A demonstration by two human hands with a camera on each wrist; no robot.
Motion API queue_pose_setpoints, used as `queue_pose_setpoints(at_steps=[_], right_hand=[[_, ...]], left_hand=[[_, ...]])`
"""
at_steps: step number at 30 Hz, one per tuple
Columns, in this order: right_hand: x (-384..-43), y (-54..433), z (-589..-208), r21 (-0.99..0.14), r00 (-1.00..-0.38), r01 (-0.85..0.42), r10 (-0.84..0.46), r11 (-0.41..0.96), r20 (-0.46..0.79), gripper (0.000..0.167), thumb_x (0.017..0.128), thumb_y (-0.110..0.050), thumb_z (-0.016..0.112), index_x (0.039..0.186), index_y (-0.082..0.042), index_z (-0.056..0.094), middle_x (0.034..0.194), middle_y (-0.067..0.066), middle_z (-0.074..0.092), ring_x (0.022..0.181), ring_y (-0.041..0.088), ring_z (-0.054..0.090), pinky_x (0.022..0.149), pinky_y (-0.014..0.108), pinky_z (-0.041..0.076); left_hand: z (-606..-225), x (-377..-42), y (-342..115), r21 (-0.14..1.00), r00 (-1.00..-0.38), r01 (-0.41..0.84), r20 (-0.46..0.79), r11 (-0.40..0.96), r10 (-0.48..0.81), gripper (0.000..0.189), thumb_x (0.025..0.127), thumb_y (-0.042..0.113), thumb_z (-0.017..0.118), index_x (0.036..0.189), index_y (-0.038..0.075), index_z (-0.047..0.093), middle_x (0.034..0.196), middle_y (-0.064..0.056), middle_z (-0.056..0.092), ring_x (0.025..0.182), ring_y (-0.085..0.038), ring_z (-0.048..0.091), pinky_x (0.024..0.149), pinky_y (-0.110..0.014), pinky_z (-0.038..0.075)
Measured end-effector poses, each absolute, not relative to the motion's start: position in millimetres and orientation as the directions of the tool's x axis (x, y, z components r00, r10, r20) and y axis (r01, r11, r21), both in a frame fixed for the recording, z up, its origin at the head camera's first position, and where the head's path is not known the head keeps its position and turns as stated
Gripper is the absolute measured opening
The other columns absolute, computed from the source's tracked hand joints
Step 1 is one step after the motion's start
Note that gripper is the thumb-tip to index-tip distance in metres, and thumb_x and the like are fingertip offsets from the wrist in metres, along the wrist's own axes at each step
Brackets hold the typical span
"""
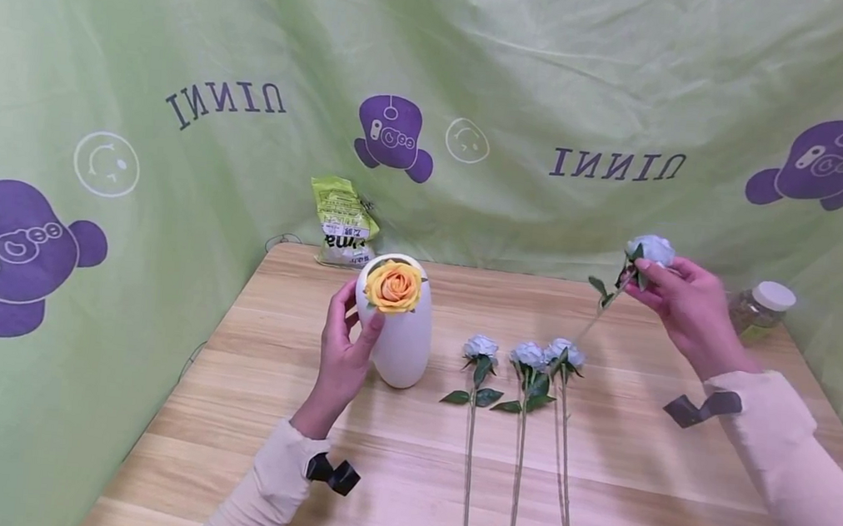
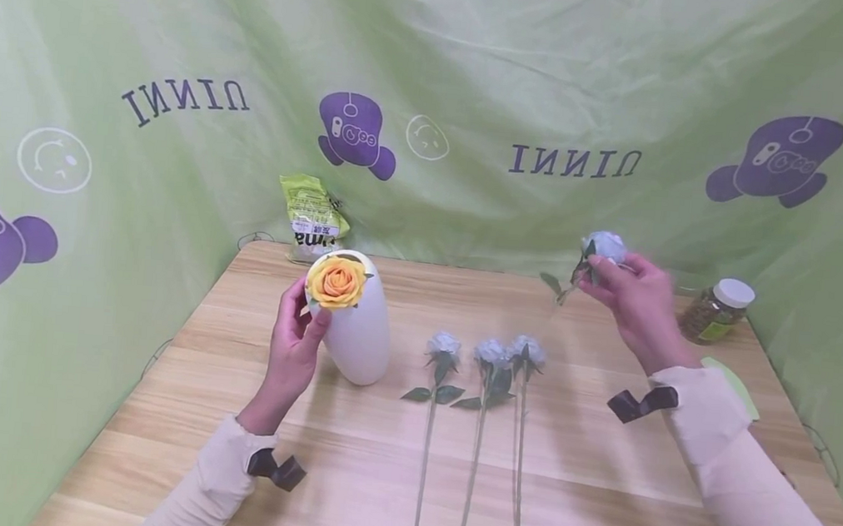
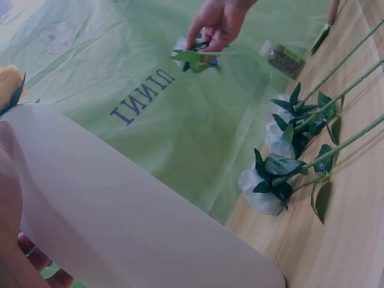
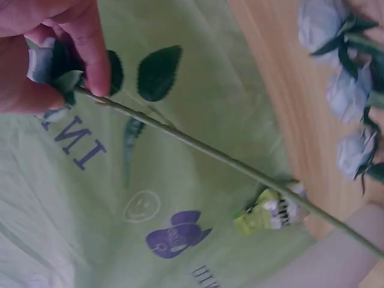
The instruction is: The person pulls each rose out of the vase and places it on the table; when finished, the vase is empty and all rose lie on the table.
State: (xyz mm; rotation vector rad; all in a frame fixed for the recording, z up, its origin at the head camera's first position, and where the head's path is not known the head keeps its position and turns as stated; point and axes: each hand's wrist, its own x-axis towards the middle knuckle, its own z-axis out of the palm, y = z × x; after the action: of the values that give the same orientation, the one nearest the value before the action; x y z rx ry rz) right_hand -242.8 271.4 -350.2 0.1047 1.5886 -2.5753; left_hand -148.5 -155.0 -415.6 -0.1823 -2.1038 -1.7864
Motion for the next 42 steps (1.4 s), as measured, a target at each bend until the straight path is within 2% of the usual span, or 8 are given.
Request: queue_pose_setpoints(at_steps=[4, 8, 11, 16, 19, 28, 42], right_hand=[[-244, 280, -361, -0.950, -0.971, 0.226, -0.133, -0.213, -0.201, 0.035, 0.089, -0.010, 0.074, 0.117, -0.011, 0.053, 0.106, -0.001, 0.061, 0.088, 0.013, 0.073, 0.085, 0.024, 0.058], [-245, 288, -379, -0.965, -0.951, 0.248, -0.168, 0.088, -0.260, 0.048, 0.094, -0.018, 0.069, 0.129, 0.000, 0.042, 0.100, -0.006, 0.061, 0.082, 0.009, 0.073, 0.083, 0.023, 0.059], [-244, 294, -396, -0.933, -0.935, 0.231, -0.201, 0.274, -0.291, 0.050, 0.100, -0.019, 0.061, 0.132, 0.011, 0.037, 0.095, -0.006, 0.064, 0.078, 0.005, 0.071, 0.080, 0.023, 0.059], [-237, 299, -415, -0.874, -0.908, 0.199, -0.253, 0.443, -0.335, 0.046, 0.101, -0.019, 0.058, 0.128, 0.015, 0.041, 0.097, 0.002, 0.065, 0.078, 0.006, 0.071, 0.082, 0.030, 0.060], [-233, 299, -422, -0.853, -0.893, 0.198, -0.269, 0.483, -0.360, 0.043, 0.100, -0.018, 0.061, 0.124, 0.013, 0.044, 0.098, 0.005, 0.066, 0.078, 0.008, 0.072, 0.084, 0.033, 0.060], [-230, 291, -436, -0.823, -0.857, 0.254, -0.277, 0.509, -0.435, 0.050, 0.097, -0.013, 0.063, 0.128, 0.017, 0.038, 0.098, 0.010, 0.063, 0.068, 0.009, 0.071, 0.071, 0.030, 0.061], [-230, 287, -446, -0.822, -0.832, 0.335, -0.266, 0.460, -0.487, 0.051, 0.097, -0.009, 0.062, 0.129, 0.018, 0.034, 0.100, 0.012, 0.059, 0.071, 0.010, 0.072, 0.073, 0.027, 0.061]], left_hand=[[-416, -148, -156, 0.925, -0.923, 0.329, 0.358, 0.189, -0.143, 0.057, 0.099, 0.017, 0.058, 0.151, 0.022, 0.034, 0.147, -0.002, 0.043, 0.133, -0.022, 0.044, 0.110, -0.049, 0.040], [-416, -148, -156, 0.924, -0.922, 0.331, 0.360, 0.189, -0.145, 0.056, 0.099, 0.017, 0.058, 0.150, 0.021, 0.035, 0.147, -0.001, 0.043, 0.133, -0.022, 0.044, 0.109, -0.049, 0.041], [-412, -146, -154, 0.928, -0.924, 0.327, 0.353, 0.178, -0.144, 0.057, 0.099, 0.013, 0.057, 0.151, 0.018, 0.034, 0.148, -0.004, 0.042, 0.133, -0.023, 0.044, 0.110, -0.049, 0.039], [-413, -147, -153, 0.923, -0.919, 0.341, 0.367, 0.181, -0.143, 0.057, 0.099, 0.013, 0.057, 0.151, 0.018, 0.034, 0.147, -0.006, 0.043, 0.134, -0.023, 0.043, 0.112, -0.048, 0.037], [-416, -149, -154, 0.916, -0.913, 0.355, 0.383, 0.188, -0.142, 0.057, 0.099, 0.016, 0.058, 0.150, 0.021, 0.035, 0.145, -0.003, 0.043, 0.133, -0.021, 0.044, 0.111, -0.048, 0.037], [-417, -149, -154, 0.912, -0.909, 0.362, 0.392, 0.195, -0.144, 0.057, 0.099, 0.017, 0.058, 0.150, 0.020, 0.035, 0.146, -0.003, 0.044, 0.133, -0.021, 0.045, 0.111, -0.051, 0.037], [-416, -148, -154, 0.913, -0.912, 0.355, 0.385, 0.200, -0.140, 0.057, 0.099, 0.018, 0.058, 0.150, 0.021, 0.035, 0.147, -0.002, 0.043, 0.133, -0.021, 0.045, 0.109, -0.048, 0.040]])
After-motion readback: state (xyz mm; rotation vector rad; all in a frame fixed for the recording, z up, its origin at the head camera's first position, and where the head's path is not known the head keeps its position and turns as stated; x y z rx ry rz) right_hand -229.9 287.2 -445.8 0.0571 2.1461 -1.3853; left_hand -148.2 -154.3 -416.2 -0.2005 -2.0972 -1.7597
